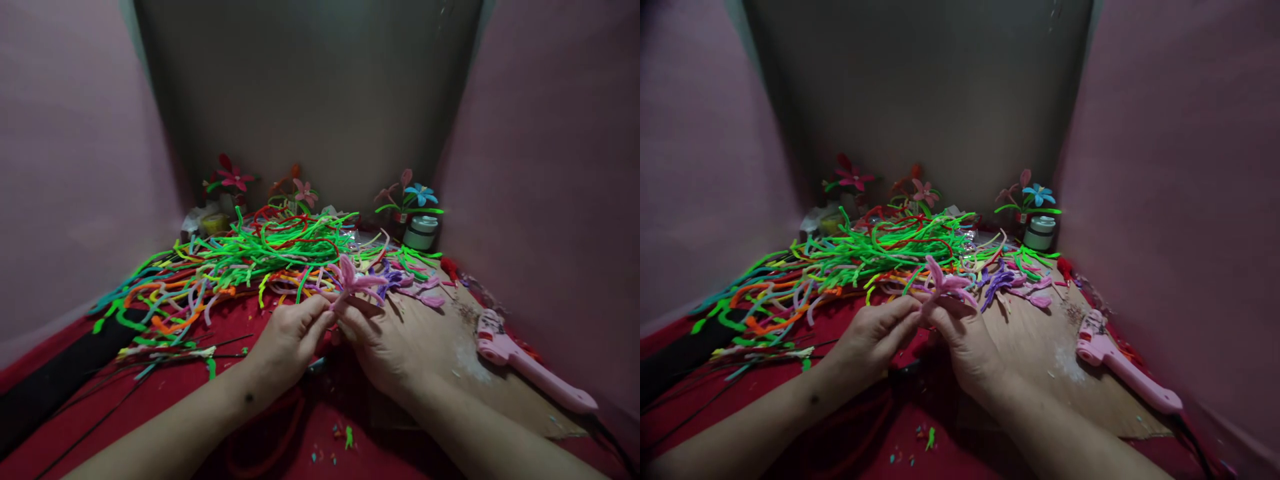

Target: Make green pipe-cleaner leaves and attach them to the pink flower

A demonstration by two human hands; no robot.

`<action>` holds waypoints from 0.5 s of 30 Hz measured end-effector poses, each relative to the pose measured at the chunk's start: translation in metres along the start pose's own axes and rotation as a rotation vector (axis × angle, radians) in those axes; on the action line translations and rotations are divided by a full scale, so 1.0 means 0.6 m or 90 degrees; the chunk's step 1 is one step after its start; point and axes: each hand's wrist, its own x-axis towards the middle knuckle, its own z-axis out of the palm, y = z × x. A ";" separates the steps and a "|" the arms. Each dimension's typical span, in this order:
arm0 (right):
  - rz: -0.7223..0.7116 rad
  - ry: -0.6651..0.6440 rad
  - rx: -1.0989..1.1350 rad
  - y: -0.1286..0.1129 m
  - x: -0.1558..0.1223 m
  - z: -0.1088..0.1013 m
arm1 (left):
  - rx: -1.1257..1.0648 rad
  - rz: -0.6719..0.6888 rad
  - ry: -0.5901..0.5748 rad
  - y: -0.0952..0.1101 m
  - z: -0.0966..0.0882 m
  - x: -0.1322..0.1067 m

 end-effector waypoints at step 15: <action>0.036 0.009 0.040 0.004 0.008 -0.012 | -0.541 -0.289 -0.079 0.012 0.008 0.008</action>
